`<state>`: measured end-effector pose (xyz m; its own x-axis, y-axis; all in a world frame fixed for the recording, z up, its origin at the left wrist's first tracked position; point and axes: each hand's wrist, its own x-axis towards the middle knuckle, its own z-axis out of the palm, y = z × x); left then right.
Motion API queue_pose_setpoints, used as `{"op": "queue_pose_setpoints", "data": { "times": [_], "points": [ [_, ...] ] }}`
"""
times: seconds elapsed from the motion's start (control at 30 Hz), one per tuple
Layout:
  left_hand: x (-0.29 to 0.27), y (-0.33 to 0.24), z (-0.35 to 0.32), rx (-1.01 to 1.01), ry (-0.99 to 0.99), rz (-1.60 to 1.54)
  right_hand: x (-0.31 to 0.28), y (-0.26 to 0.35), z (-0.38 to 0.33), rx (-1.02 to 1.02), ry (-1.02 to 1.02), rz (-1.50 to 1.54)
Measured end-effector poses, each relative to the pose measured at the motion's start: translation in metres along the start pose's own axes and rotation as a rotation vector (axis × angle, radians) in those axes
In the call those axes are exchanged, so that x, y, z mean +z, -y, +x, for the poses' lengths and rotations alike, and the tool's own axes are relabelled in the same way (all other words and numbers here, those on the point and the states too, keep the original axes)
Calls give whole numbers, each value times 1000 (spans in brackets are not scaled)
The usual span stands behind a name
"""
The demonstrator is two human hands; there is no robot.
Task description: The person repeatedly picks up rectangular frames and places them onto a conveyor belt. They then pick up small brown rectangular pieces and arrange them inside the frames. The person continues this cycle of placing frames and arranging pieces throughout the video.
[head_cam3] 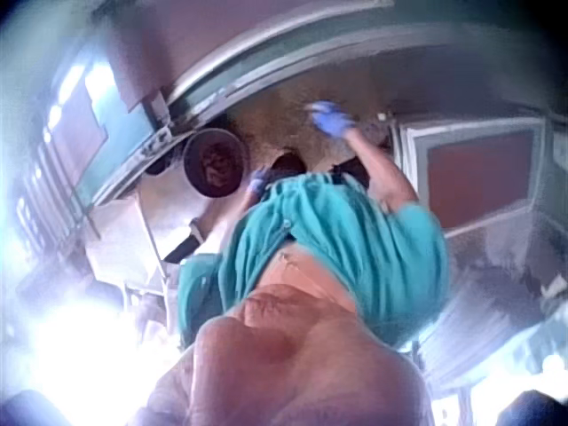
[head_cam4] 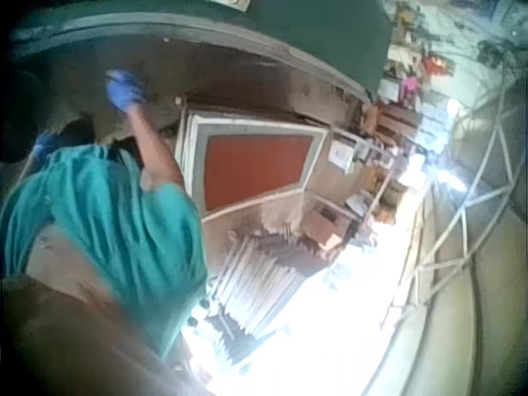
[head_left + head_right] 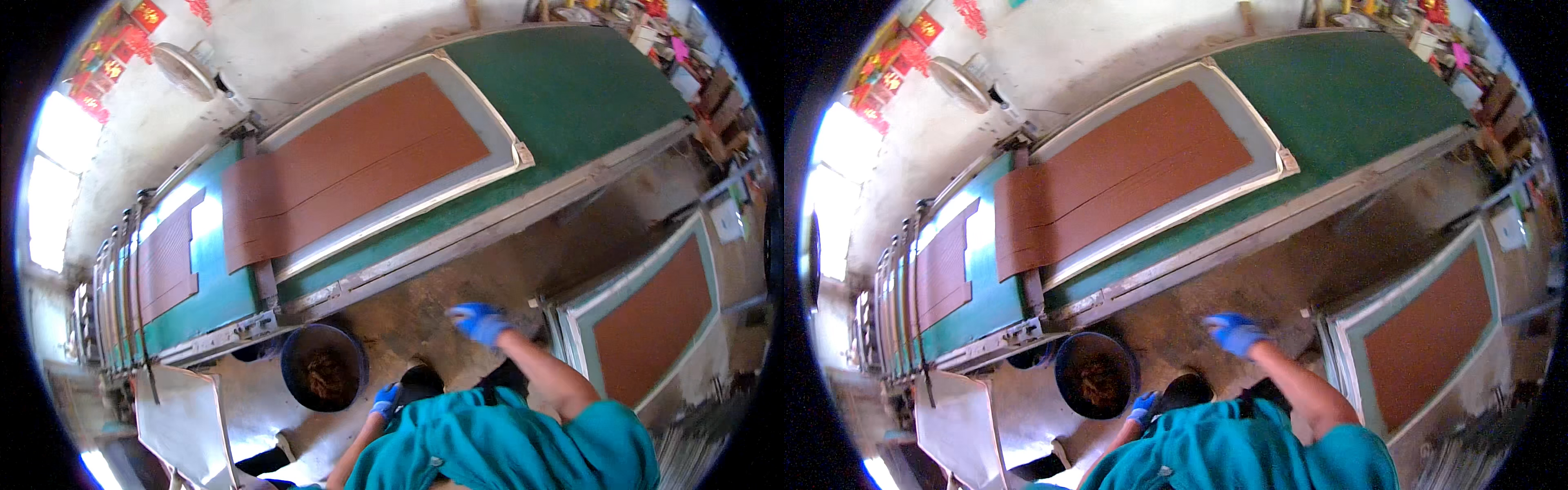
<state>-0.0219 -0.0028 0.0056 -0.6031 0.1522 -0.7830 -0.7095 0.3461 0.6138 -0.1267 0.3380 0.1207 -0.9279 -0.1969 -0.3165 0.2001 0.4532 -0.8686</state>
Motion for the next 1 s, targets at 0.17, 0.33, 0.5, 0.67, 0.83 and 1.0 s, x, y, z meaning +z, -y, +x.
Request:
{"op": "queue_pose_setpoints", "data": {
  "times": [0.17, 0.33, 0.5, 0.67, 0.83, 1.0],
  "points": [
    [-92, 10, -28, -196, -196, -279, 207, 185, 71, -411, 750, -117],
    [-136, 4, -45, -319, -344, -424, 280, 247, 89, -646, 646, -443],
    [-168, -40, -44, -307, -559, -608, 208, 200, 197, -729, 192, -162],
    [-224, -127, -49, -140, -797, -814, 96, 175, 280, -412, 183, -426],
    [-318, -216, -28, 124, -949, -996, 66, 228, 385, -213, 127, -384],
    [-412, -279, 38, 227, -1009, -1024, 143, 315, 571, -1022, -102, -577]
  ]
}}
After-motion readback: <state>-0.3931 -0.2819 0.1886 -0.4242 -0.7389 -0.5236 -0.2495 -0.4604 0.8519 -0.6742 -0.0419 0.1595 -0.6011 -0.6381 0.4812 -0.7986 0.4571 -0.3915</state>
